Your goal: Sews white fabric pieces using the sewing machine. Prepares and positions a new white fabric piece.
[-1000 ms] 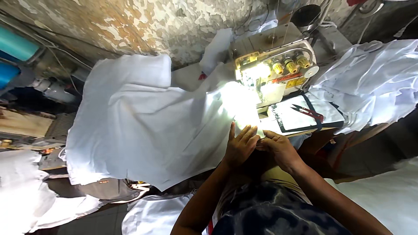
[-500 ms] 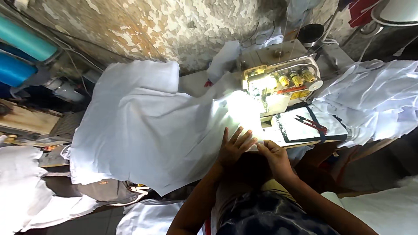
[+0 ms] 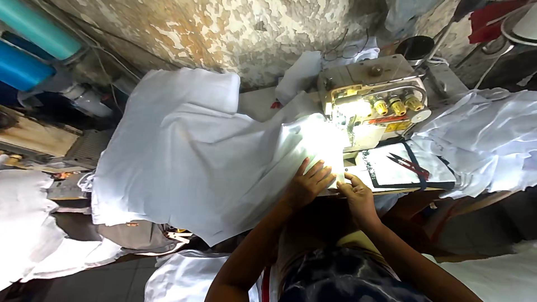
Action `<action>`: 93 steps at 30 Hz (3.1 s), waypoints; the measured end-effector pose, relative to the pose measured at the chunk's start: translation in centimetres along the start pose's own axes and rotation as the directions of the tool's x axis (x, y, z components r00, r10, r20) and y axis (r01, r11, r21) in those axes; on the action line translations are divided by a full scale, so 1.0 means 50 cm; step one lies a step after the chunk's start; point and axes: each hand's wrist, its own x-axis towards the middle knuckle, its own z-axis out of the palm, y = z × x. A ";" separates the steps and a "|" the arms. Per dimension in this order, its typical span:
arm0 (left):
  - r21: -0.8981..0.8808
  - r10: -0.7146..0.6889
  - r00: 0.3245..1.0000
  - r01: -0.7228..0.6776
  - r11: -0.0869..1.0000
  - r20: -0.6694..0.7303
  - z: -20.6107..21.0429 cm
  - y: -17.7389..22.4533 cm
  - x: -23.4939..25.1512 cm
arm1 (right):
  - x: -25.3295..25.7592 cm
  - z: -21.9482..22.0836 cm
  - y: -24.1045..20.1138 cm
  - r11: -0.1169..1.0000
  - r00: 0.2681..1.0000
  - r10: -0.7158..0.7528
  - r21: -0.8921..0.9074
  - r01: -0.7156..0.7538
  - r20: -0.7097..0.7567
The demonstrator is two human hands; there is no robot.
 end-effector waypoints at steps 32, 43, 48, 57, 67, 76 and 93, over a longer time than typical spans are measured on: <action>-0.258 -0.479 0.841 0.536 0.804 0.253 0.004 -0.176 0.178 | 0.149 -0.037 -0.032 0.701 0.934 -0.315 -0.622 0.349 0.169; -0.089 -0.635 0.614 0.748 0.658 0.468 -0.022 -0.126 0.182 | 0.156 -0.276 -0.004 0.275 0.972 -0.234 -0.960 0.043 -0.024; -0.021 -0.648 0.557 0.766 0.642 0.520 -0.042 -0.093 0.165 | 0.164 -0.285 0.024 0.240 0.919 -0.395 -0.966 0.092 -0.010; -0.118 -0.673 0.641 0.751 0.650 0.369 -0.094 -0.042 0.113 | 0.132 -0.206 -0.064 0.524 0.933 -0.354 -0.839 0.143 -0.063; -0.170 -0.654 0.733 0.680 0.713 0.188 -0.124 0.028 0.109 | 0.170 0.003 -0.174 0.205 0.898 -0.282 -0.893 0.400 0.337; -0.257 -0.643 0.744 0.668 0.699 0.183 -0.116 0.052 0.071 | 0.178 0.020 -0.143 0.236 0.843 -0.411 -0.852 0.467 0.348; -0.914 -0.586 0.772 0.386 0.124 0.246 -0.249 0.181 -0.164 | 0.088 0.046 -0.055 0.396 0.763 -0.422 -0.657 0.641 0.490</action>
